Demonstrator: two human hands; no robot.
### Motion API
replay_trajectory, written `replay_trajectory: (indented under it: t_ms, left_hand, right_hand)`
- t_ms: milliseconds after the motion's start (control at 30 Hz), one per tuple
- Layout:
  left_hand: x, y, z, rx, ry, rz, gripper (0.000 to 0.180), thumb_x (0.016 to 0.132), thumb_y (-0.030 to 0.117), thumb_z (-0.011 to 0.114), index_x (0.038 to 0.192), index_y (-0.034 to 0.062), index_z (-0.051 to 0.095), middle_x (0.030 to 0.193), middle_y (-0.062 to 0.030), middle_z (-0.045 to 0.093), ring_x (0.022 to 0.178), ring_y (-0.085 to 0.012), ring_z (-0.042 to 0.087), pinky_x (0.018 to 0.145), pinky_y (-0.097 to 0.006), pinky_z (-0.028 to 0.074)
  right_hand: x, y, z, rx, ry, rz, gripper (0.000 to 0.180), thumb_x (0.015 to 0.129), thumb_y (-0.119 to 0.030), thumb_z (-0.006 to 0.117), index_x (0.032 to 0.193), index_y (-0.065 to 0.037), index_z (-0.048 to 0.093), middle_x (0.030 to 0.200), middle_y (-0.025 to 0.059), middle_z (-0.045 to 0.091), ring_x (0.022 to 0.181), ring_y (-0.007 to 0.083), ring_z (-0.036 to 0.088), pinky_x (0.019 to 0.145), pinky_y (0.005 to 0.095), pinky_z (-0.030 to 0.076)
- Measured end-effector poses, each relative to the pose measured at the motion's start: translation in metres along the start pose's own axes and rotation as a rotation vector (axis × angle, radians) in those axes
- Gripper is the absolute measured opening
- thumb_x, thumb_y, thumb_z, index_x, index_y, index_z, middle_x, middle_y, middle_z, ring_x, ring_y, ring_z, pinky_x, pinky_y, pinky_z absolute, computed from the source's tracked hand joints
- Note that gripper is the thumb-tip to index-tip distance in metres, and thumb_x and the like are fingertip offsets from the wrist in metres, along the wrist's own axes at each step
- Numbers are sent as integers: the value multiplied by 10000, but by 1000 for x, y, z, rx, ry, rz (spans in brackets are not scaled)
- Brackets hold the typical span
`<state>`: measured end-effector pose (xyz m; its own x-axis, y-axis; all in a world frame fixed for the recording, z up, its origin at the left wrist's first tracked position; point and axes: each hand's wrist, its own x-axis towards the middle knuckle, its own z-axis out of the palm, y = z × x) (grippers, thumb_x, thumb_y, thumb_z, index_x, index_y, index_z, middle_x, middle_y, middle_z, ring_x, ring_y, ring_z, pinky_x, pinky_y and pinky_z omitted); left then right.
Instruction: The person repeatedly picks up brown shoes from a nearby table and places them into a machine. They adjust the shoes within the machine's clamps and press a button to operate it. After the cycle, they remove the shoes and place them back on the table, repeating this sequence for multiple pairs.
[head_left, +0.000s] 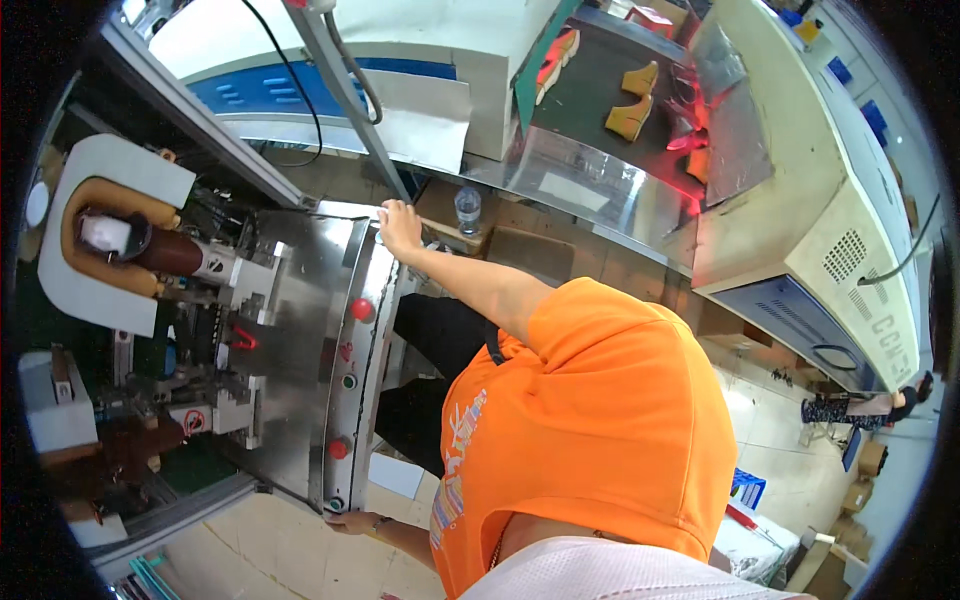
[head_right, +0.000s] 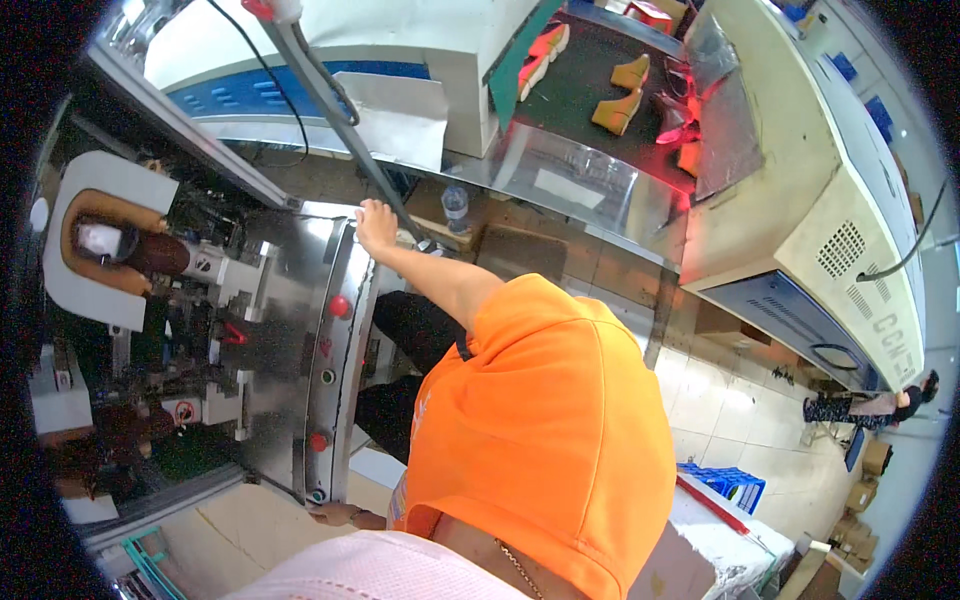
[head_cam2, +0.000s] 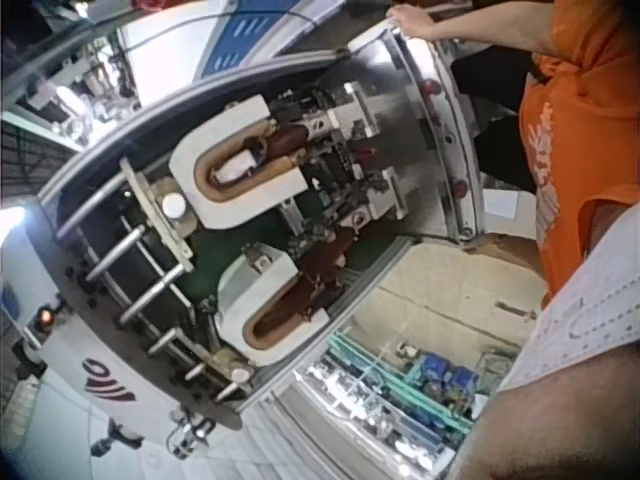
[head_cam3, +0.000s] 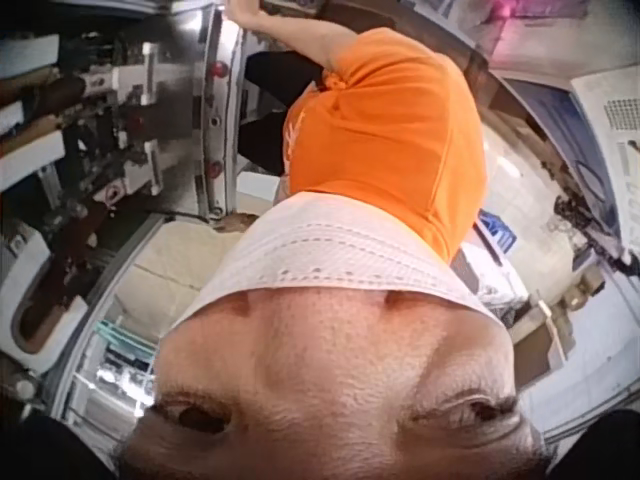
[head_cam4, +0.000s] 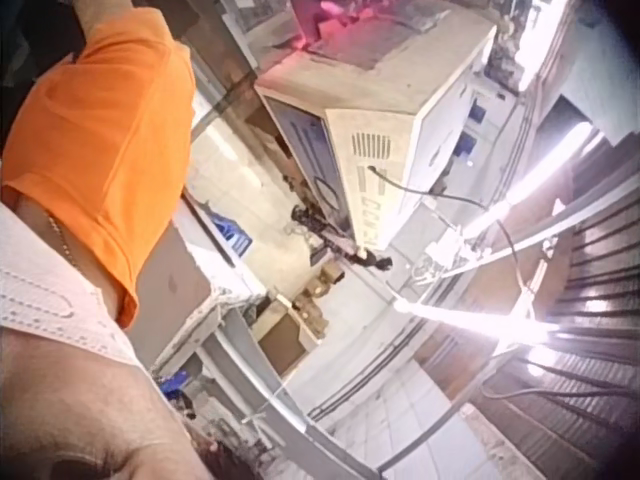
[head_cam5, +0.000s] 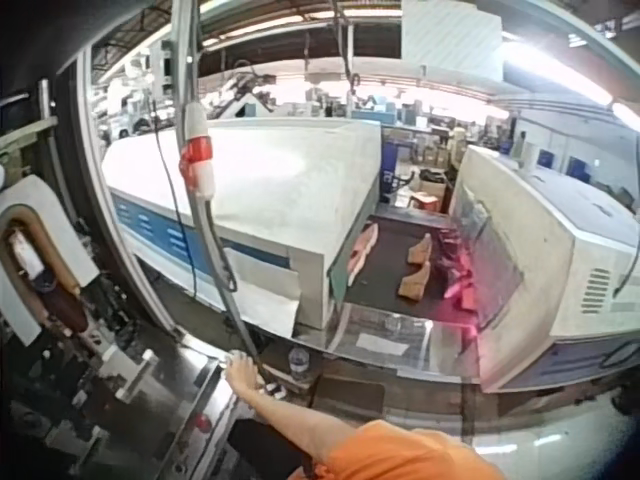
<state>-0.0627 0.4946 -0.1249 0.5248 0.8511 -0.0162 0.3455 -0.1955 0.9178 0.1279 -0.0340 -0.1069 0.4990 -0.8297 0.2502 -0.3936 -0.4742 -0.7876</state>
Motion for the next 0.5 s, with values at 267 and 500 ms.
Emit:
replay_trajectory:
  t_ms: [267,500]
  left_hand:
    - [-3,-15,11,90,189,126,428,890,355,456,1153,19,487,1141,-157,518,991,-291,512,817,-390,440]
    - [-2,-15,14,139,282,196,363,883,314,496,1064,5,557,1043,-167,581,904,-263,546,805,-361,448]
  right_hand:
    - [0,1,-6,28,67,-33,210,821,-240,519,934,-69,569,919,95,567,907,274,518,770,410,397]
    - [0,4,-6,24,75,-45,201,817,-238,527,930,-75,555,913,86,555,908,269,509,769,401,391]
